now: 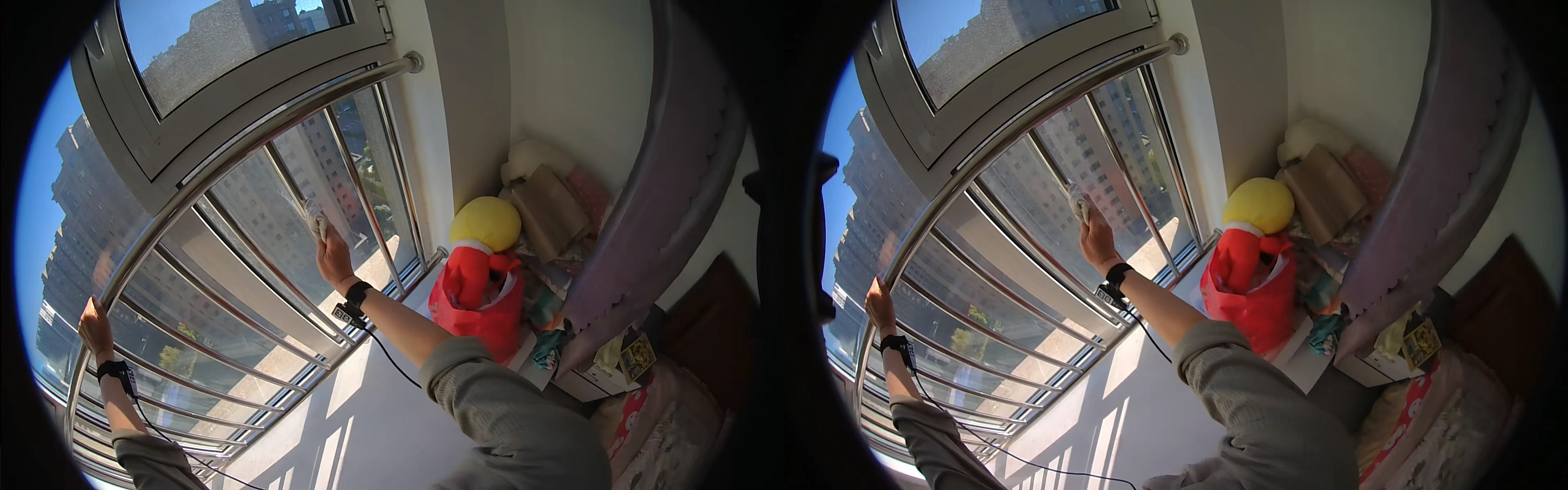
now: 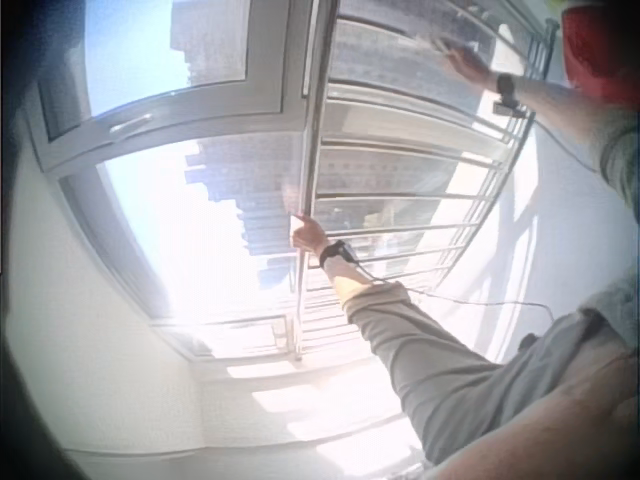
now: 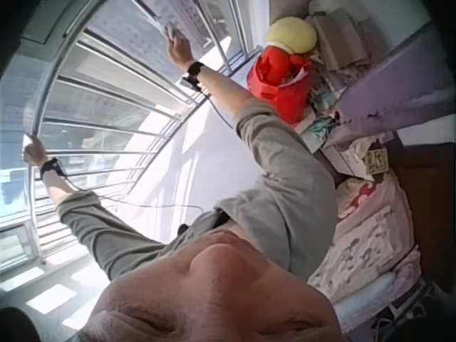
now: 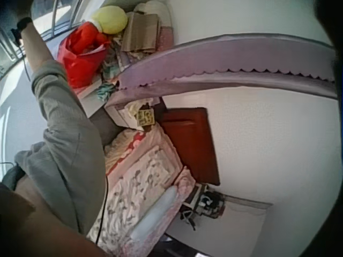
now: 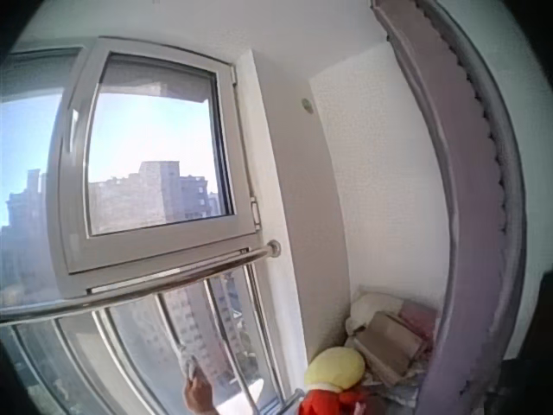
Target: The person wipes the interior surface of a balcony window and its metal frame using a white cloth. They move the cloth across the glass and along the frame, then open the window and continue wiping the glass and frame.
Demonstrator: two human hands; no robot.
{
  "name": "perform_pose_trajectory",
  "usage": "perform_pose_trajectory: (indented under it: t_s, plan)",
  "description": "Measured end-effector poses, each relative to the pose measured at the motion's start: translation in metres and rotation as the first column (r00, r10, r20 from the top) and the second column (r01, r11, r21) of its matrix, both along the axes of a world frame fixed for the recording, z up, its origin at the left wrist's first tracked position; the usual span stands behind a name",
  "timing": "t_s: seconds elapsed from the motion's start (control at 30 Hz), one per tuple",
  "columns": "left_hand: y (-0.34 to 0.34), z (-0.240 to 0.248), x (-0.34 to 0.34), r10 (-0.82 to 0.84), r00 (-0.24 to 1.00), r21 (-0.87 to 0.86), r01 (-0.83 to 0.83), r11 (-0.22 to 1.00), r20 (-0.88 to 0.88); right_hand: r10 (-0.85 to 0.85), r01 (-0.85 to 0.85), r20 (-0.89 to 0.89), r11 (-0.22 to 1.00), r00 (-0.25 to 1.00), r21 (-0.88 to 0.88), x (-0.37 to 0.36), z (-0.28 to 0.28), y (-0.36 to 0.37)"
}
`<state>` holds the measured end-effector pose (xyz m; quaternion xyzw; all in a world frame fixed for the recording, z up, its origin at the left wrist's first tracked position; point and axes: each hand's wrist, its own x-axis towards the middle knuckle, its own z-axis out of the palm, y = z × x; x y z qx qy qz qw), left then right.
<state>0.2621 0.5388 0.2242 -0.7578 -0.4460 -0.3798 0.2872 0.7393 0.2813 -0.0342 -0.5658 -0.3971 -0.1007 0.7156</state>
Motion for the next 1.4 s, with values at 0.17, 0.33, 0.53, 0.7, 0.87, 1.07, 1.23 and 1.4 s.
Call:
perform_pose_trajectory:
  t_s: [0.17,0.33,0.53,0.7,0.87,1.07,1.23,1.4]
  plan:
    - [0.012,-0.001,0.002,0.066,0.996,0.010,-0.066,0.998,-0.053,0.152,-0.299,-0.257,0.488,0.954,-0.820,-0.037,-0.140,-0.084]
    - [0.022,-0.001,0.006,0.029,0.998,-0.022,-0.030,0.999,-0.049,0.111,-0.485,-0.515,0.549,0.850,-0.681,-0.098,-0.239,-0.238]
    - [0.058,-0.007,0.010,0.008,0.997,-0.005,-0.009,1.000,-0.081,-0.098,-0.248,-0.546,0.814,0.832,-0.525,-0.126,-0.288,-0.429]
    - [0.090,-0.013,0.008,-0.056,0.990,0.210,0.083,0.974,-0.129,-0.327,-0.046,-0.665,0.877,0.672,-0.479,-0.153,-0.259,-0.550]
    - [0.049,-0.018,0.024,0.246,0.943,0.151,-0.216,0.965,-0.224,-0.423,0.138,-0.721,0.896,0.549,-0.421,-0.174,-0.215,-0.597]
    - [-0.037,-0.039,0.034,0.192,0.973,0.169,-0.169,0.971,-0.129,-0.234,0.075,-0.806,0.970,0.544,-0.231,-0.144,-0.198,-0.599]
    - [-0.132,-0.074,0.026,-0.111,0.992,-0.335,0.127,0.934,0.064,0.009,-0.038,-0.839,0.999,0.544,-0.014,-0.066,-0.177,-0.560]
    - [-0.350,-0.215,0.022,-0.291,0.859,-0.550,0.497,0.672,0.421,0.150,-0.137,-0.733,0.987,0.663,0.079,0.043,-0.141,-0.517]
